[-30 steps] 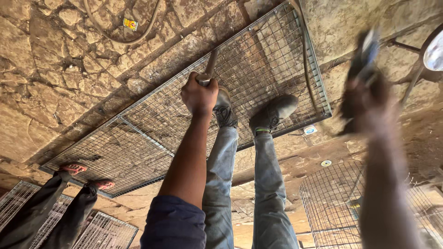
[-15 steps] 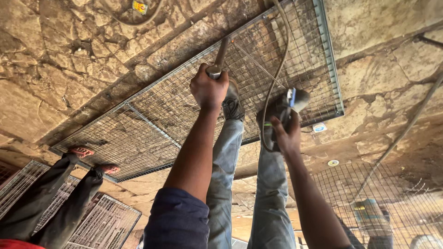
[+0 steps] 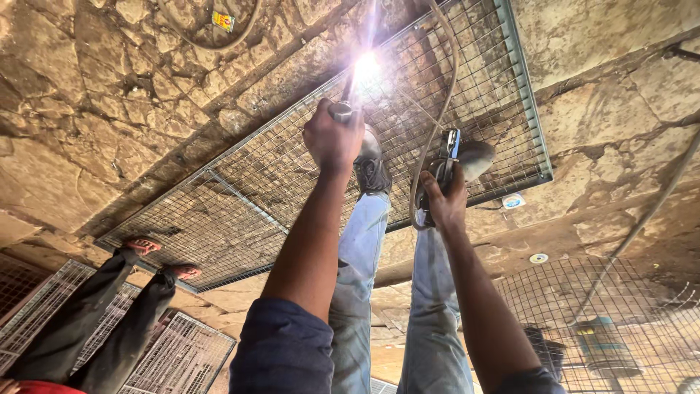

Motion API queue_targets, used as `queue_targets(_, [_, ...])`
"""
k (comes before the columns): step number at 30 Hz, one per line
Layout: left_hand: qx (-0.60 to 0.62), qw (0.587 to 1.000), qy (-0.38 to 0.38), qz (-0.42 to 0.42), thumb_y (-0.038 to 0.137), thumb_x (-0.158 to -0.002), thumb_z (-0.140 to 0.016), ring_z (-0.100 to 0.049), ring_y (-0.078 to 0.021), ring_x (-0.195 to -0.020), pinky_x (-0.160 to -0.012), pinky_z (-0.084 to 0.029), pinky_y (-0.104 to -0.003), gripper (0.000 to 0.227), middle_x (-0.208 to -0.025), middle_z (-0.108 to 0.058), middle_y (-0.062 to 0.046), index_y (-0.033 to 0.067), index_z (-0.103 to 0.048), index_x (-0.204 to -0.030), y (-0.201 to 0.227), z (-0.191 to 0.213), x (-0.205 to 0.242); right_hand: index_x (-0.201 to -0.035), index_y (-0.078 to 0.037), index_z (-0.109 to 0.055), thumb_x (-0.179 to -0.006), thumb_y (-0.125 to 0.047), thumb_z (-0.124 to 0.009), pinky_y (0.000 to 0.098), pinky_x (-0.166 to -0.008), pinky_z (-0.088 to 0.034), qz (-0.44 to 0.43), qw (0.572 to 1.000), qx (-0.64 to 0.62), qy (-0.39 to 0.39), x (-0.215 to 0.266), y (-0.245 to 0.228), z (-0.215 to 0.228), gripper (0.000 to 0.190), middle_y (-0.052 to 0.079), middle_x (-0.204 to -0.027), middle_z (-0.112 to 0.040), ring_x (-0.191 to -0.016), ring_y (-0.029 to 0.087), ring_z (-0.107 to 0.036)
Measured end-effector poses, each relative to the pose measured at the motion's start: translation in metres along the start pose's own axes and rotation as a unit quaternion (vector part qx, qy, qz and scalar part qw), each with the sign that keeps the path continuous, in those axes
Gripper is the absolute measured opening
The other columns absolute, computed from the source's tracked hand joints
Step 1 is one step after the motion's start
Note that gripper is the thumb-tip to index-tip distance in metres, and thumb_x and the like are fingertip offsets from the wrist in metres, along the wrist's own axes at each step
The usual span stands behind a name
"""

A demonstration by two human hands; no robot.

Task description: The person welds a metal mesh screen to a rectangular metal frame using a welding tool and electrode.

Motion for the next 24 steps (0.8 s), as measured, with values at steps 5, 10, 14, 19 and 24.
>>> queue_targets(5, [-0.001, 0.999, -0.029, 0.015, 0.029, -0.080, -0.083, -0.077, -0.0217, -0.067, -0.063, -0.062, -0.039, 0.024, -0.077, -0.076, -0.004, 0.0145, -0.066, -0.087, -0.010, -0.007, 0.000, -0.131, -0.004, -0.055, -0.086, -0.044, -0.078, 0.0366, -0.080, -0.060, 0.039, 0.999, -0.029, 0.000, -0.001, -0.015, -0.001, 0.064, 0.013, -0.108, -0.071, -0.092, 0.023, -0.071])
queue_targets(10, [-0.037, 0.999, 0.008, -0.020, 0.029, -0.067, -0.089, -0.074, -0.0285, -0.068, -0.063, -0.060, -0.044, 0.033, -0.076, -0.076, -0.008, 0.0132, -0.066, -0.085, -0.007, -0.004, 0.004, -0.128, -0.006, -0.056, -0.082, -0.045, -0.075, 0.0391, -0.076, -0.063, -0.026, 0.999, -0.027, -0.016, 0.000, -0.014, -0.004, 0.064, 0.014, -0.106, -0.071, -0.089, 0.026, -0.072])
queue_targets(14, [-0.018, 0.999, -0.028, 0.009, 0.027, -0.073, -0.086, -0.075, -0.0238, -0.067, -0.061, -0.060, -0.040, 0.026, -0.076, -0.075, -0.005, 0.0151, -0.065, -0.084, -0.010, -0.007, 0.004, -0.128, -0.003, -0.056, -0.087, -0.046, -0.076, 0.0402, -0.082, -0.060, 0.011, 1.000, 0.006, -0.003, 0.002, -0.020, -0.004, 0.062, 0.017, -0.108, -0.072, -0.095, 0.027, -0.072])
queue_targets(19, [-0.013, 0.999, -0.033, 0.009, 0.030, -0.075, -0.088, -0.075, -0.0230, -0.066, -0.064, -0.061, -0.039, 0.031, -0.074, -0.073, -0.003, 0.0151, -0.064, -0.087, -0.012, -0.010, 0.003, -0.136, -0.003, -0.053, -0.085, -0.050, -0.075, 0.0419, -0.085, -0.060, 0.026, 1.000, 0.017, 0.000, -0.002, -0.012, -0.002, 0.073, 0.017, -0.110, -0.071, -0.098, 0.028, -0.072])
queue_targets(24, [-0.064, 0.995, 0.000, -0.074, 0.031, -0.056, -0.093, -0.069, -0.0279, -0.062, -0.061, -0.056, -0.042, 0.045, -0.071, -0.069, -0.007, 0.0119, -0.062, -0.083, -0.006, -0.010, 0.007, -0.146, -0.001, -0.041, -0.085, -0.055, -0.076, 0.0438, -0.087, -0.059, 0.039, 0.998, 0.044, 0.008, -0.005, -0.007, 0.001, 0.089, 0.020, -0.115, -0.069, -0.101, 0.029, -0.070])
Point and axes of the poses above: each hand's wrist, its own x-axis away from the middle knuckle, its own z-axis out of the back of the hand, y = z × x, the point moved 8 cm from there along -x, towards the middle knuckle
